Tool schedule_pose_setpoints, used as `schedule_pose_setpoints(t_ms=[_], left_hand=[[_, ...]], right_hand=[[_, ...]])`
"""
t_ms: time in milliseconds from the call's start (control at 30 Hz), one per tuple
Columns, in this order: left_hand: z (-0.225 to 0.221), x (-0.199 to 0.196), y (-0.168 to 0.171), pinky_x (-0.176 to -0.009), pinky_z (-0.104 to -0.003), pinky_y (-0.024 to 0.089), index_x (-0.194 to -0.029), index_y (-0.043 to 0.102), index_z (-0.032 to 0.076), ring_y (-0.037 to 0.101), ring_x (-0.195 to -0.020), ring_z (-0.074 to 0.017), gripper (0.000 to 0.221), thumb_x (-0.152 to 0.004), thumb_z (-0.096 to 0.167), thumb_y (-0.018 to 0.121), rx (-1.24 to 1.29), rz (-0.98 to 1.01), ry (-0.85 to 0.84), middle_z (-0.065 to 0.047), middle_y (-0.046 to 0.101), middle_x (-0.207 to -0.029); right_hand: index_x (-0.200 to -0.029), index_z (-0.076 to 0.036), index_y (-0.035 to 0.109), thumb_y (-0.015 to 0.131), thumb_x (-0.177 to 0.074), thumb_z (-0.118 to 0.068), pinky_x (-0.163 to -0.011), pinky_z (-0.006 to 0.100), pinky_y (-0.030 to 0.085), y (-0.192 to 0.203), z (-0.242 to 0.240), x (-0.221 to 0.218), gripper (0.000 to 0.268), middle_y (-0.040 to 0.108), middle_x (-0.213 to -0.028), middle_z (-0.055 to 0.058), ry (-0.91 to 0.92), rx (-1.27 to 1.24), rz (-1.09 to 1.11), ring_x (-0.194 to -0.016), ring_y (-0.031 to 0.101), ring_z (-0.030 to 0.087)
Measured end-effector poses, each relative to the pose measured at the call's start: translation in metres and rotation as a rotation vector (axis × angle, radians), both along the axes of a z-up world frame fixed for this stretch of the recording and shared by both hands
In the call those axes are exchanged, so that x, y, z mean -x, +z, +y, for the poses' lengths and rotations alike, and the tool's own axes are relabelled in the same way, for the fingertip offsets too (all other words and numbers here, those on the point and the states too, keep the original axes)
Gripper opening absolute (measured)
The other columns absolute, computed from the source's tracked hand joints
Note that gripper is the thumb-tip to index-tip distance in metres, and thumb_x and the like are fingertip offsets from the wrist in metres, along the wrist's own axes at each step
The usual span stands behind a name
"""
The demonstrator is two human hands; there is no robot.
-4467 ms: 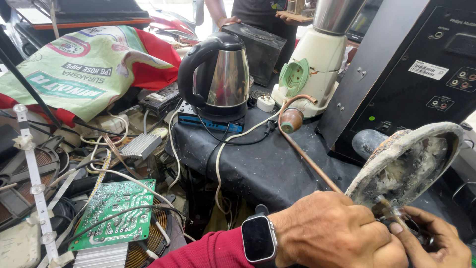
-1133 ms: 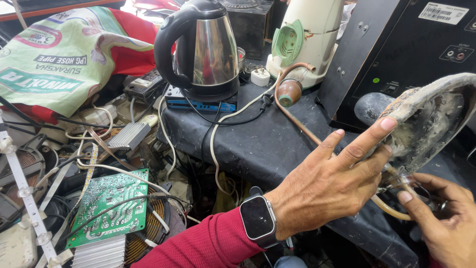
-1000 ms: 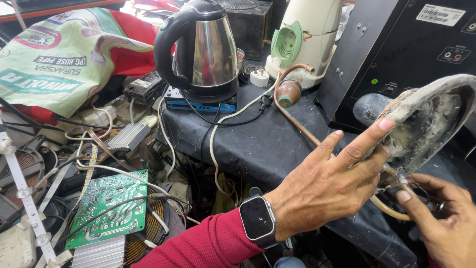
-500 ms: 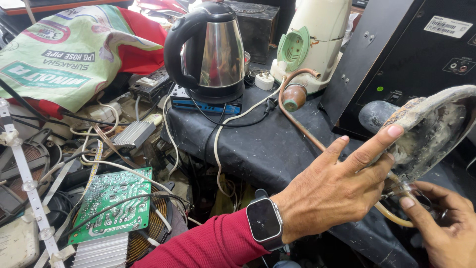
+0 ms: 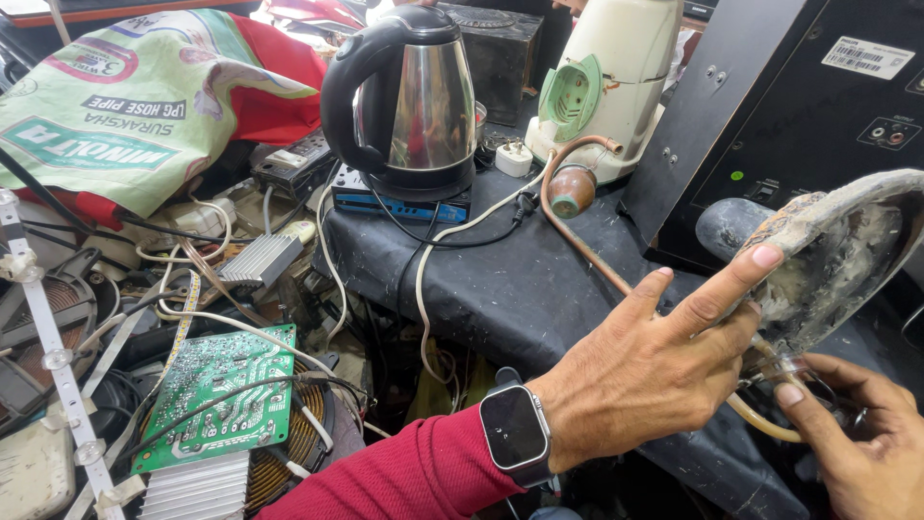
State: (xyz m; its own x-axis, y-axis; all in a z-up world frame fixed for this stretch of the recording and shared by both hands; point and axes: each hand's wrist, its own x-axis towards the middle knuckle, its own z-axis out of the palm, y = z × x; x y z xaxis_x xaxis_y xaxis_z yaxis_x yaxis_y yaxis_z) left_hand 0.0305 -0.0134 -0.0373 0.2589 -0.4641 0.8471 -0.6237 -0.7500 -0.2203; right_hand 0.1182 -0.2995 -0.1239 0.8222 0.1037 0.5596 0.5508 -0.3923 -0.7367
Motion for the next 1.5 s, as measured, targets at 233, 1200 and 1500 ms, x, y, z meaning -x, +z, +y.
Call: schedule_pose_setpoints(t_ms=[233, 1200, 1500], left_hand=[[0.001, 0.002, 0.003, -0.091, -0.047, 0.049, -0.092, 0.075, 0.002, 0.019, -0.157, -0.0279, 0.011, -0.097, 0.01, 0.069, -0.013, 0.01, -0.007, -0.011, 0.063, -0.128], [0.002, 0.009, 0.013, -0.109, -0.061, 0.05, -0.107, 0.076, 0.0, 0.02, -0.165, -0.0387, 0.022, -0.091, 0.012, 0.066, -0.121, 0.108, -0.005, -0.018, 0.062, -0.139], [0.001, 0.01, 0.012, -0.109, -0.062, 0.05, -0.106, 0.075, 0.0, 0.02, -0.164, -0.0389, 0.02, -0.094, 0.012, 0.064, -0.141, 0.113, 0.021, -0.018, 0.062, -0.139]], right_hand=[[-0.118, 0.006, 0.071, 0.078, -0.093, -0.008, -0.082, 0.028, 0.054, 0.0, 0.005, 0.008, 0.03, 0.073, -0.105, 0.015, -0.077, -0.015, 0.018, -0.087, 0.068, 0.015], [-0.11, 0.004, 0.076, 0.082, -0.079, -0.008, -0.076, 0.033, 0.06, -0.01, 0.004, -0.016, 0.035, 0.079, -0.085, 0.018, -0.208, 0.048, 0.046, -0.079, 0.076, 0.021], [-0.116, -0.005, 0.078, 0.085, -0.077, -0.018, -0.084, 0.035, 0.058, -0.015, 0.005, -0.01, 0.041, 0.072, -0.106, 0.018, -0.283, 0.058, 0.035, -0.092, 0.073, 0.022]])
